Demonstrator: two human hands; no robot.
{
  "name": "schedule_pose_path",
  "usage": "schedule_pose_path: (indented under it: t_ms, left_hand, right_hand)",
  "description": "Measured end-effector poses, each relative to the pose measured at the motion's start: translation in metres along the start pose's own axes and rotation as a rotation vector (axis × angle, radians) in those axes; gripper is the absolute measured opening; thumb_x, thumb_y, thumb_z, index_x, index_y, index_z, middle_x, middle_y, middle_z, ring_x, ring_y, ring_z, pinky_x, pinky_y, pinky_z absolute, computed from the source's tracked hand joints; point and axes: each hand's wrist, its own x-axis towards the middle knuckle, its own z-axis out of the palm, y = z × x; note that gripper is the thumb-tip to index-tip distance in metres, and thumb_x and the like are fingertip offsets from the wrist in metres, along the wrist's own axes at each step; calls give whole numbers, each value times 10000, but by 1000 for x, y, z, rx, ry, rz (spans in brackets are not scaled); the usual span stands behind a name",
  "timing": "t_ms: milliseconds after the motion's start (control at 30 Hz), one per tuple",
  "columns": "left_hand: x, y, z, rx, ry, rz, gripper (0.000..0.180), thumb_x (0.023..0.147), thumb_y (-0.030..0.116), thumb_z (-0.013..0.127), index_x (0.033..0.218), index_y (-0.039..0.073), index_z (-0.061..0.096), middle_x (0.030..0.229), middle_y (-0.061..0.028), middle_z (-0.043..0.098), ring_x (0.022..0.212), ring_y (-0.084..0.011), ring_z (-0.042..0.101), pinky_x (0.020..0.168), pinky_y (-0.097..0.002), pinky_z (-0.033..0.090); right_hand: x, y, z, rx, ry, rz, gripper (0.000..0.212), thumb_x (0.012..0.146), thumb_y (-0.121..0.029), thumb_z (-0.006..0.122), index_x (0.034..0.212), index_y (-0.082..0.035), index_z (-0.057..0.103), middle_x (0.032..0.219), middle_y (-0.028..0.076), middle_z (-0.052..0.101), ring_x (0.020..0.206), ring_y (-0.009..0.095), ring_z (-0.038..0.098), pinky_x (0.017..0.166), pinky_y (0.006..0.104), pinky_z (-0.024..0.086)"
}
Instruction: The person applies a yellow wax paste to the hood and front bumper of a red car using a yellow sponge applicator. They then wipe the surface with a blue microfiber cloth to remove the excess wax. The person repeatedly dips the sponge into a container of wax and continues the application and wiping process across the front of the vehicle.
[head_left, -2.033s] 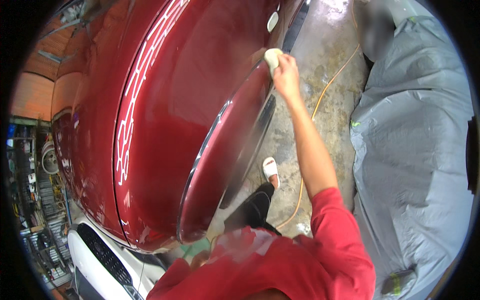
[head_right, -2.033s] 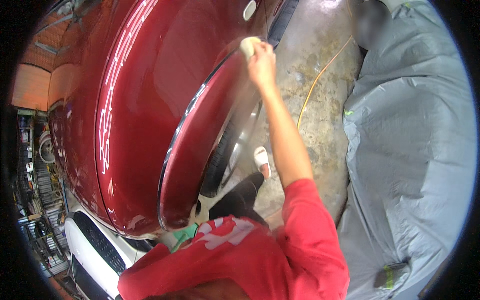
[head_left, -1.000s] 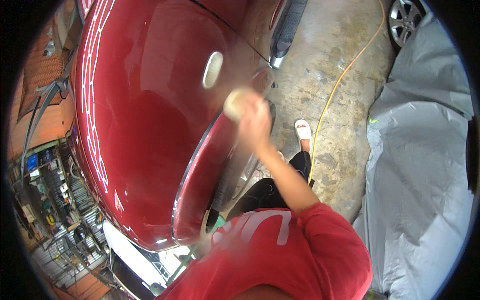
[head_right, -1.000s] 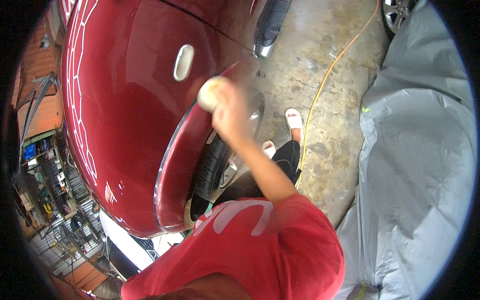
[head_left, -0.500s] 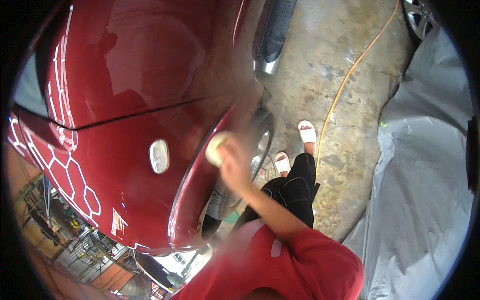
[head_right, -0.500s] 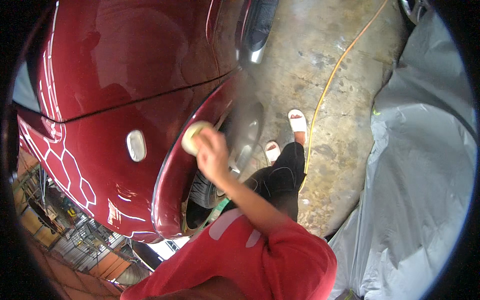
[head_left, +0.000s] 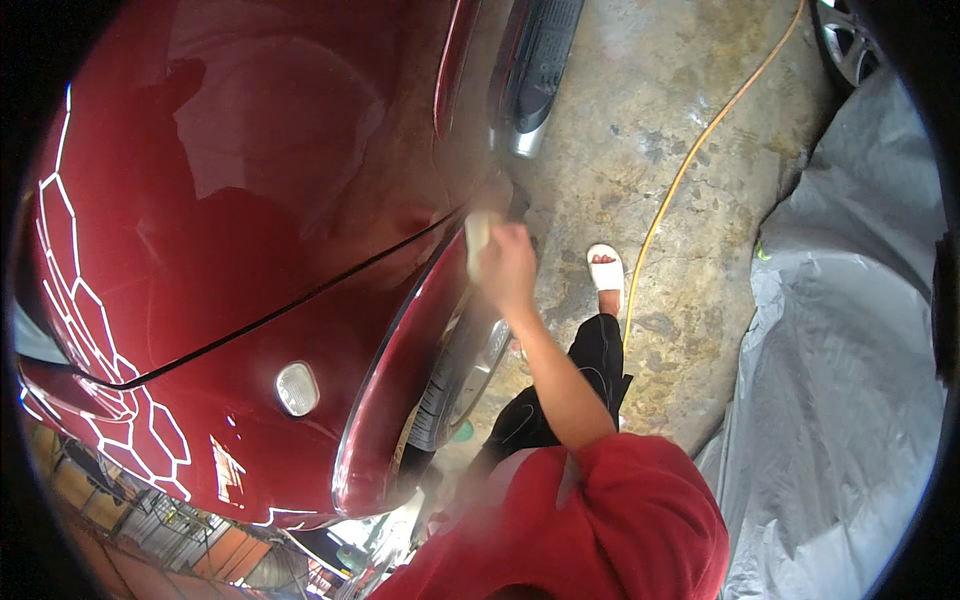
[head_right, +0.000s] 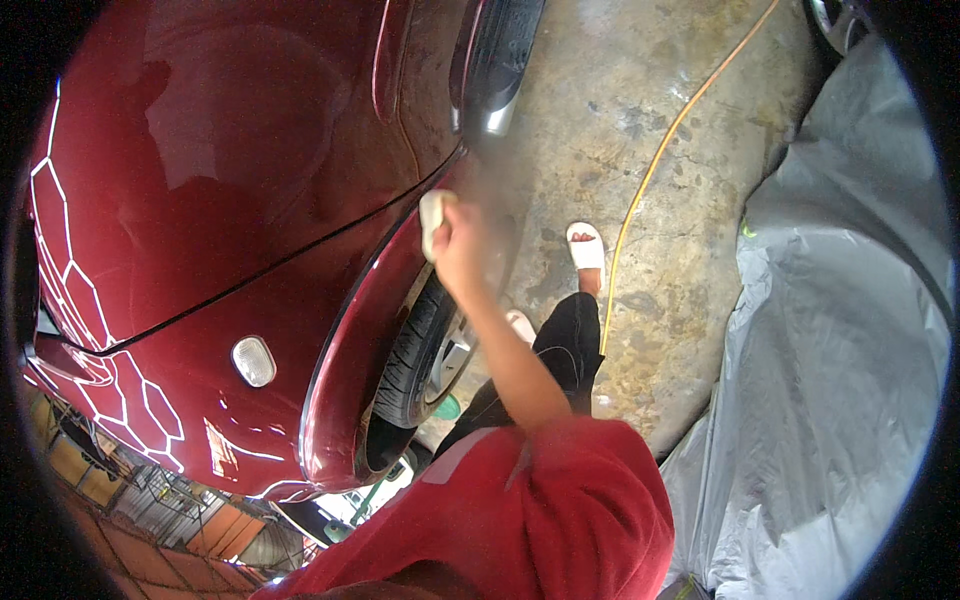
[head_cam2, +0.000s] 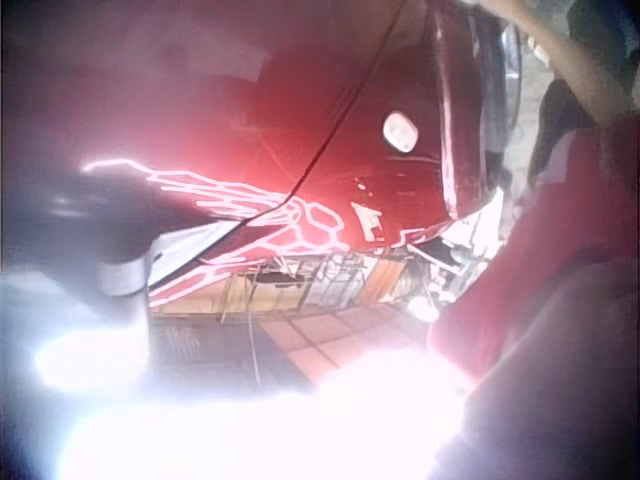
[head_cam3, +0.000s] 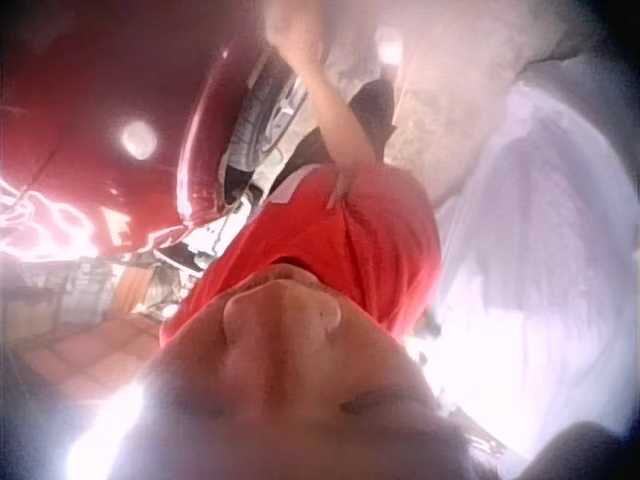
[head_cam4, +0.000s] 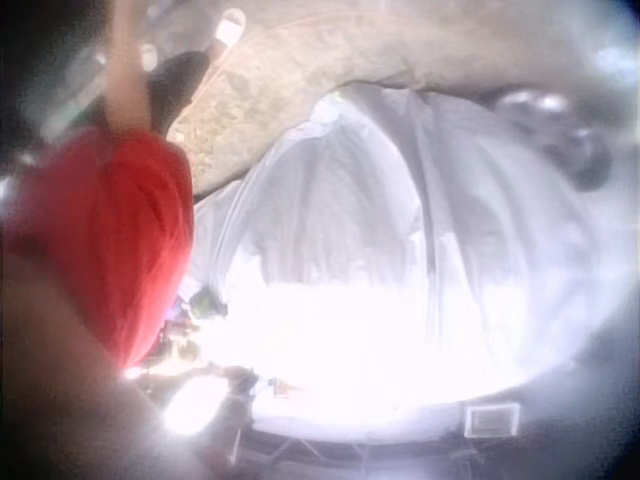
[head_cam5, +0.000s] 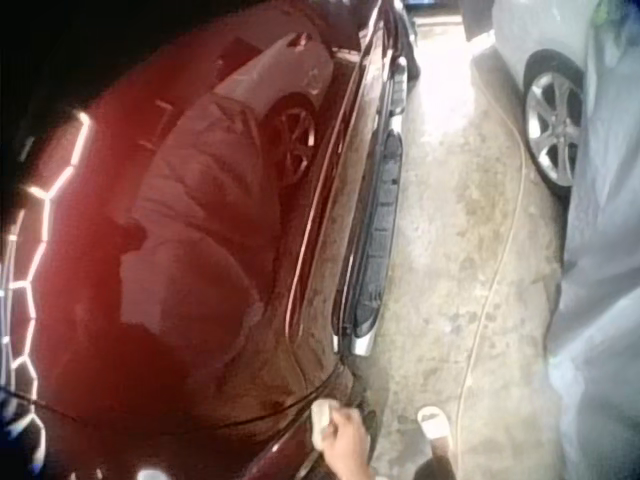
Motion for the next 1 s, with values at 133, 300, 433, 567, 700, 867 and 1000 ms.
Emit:
schedule_pose_path:
  t_ms: [133, 300, 433, 567, 700, 867, 1000]
  left_hand:
    - [5, -2, 0, -16, -2, -8, 607, 790, 433, 772, 1166, -18, 617, 962, -103, 678, 832, -171, 630, 719, -323, 500]
    - [17, -6, -27, 29, -1, 24, 597, 790, 427, 774, 1161, -14, 620, 956, -97, 676, 825, -165, 626, 713, -320, 498]
    - [27, -32, 2, -61, -5, 40, 589, 790, 422, 776, 1156, -12, 622, 951, -92, 674, 819, -161, 623, 709, -317, 497]
    - [52, -57, -14, -41, 3, 105, 580, 790, 417, 777, 1152, -10, 623, 947, -88, 673, 813, -157, 620, 704, -314, 496]
    - [86, -106, -11, -70, 8, 179, 572, 790, 412, 779, 1148, -7, 625, 942, -83, 671, 808, -153, 617, 700, -311, 495]
    - [137, -171, -45, -21, 28, 282, 562, 790, 406, 781, 1142, -4, 628, 936, -78, 669, 801, -147, 613, 694, -307, 494]
    - [162, -237, -36, -76, 4, 301, 553, 790, 401, 783, 1138, -1, 630, 931, -73, 668, 795, -143, 610, 690, -304, 492]
  right_hand:
    - [122, 50, 22, -33, -151, 369, 323, 839, -159, 590, 1125, -163, 738, 1041, 216, 701, 1016, 376, 668, 889, 452, 519]
    - [183, 152, 45, -74, -233, 361, 281, 892, -256, 561, 1097, -201, 746, 1014, 171, 717, 996, 372, 674, 857, 465, 537]
    - [32, 7, 12, 59, 194, 54, 312, 954, -166, 478, 1174, -34, 656, 945, 240, 680, 918, 440, 651, 827, 496, 519]
    - [-189, -86, 12, 357, 301, -158, 395, 870, 50, 510, 1252, -20, 587, 1235, 223, 552, 1197, 384, 531, 1021, 476, 425]
    - [-177, -58, 38, 400, 395, -186, 398, 853, 51, 476, 1239, 51, 570, 1289, 228, 565, 1280, 353, 481, 1116, 439, 327]
    - [-7, 41, 19, 591, 358, -128, 285, 920, 9, 462, 1124, 1, 662, 1098, 174, 684, 1035, 304, 634, 941, 386, 473]
    - [-133, -37, 35, 455, 494, -302, 317, 963, -37, 490, 1255, 23, 597, 1231, 179, 593, 1148, 287, 574, 1008, 358, 430]
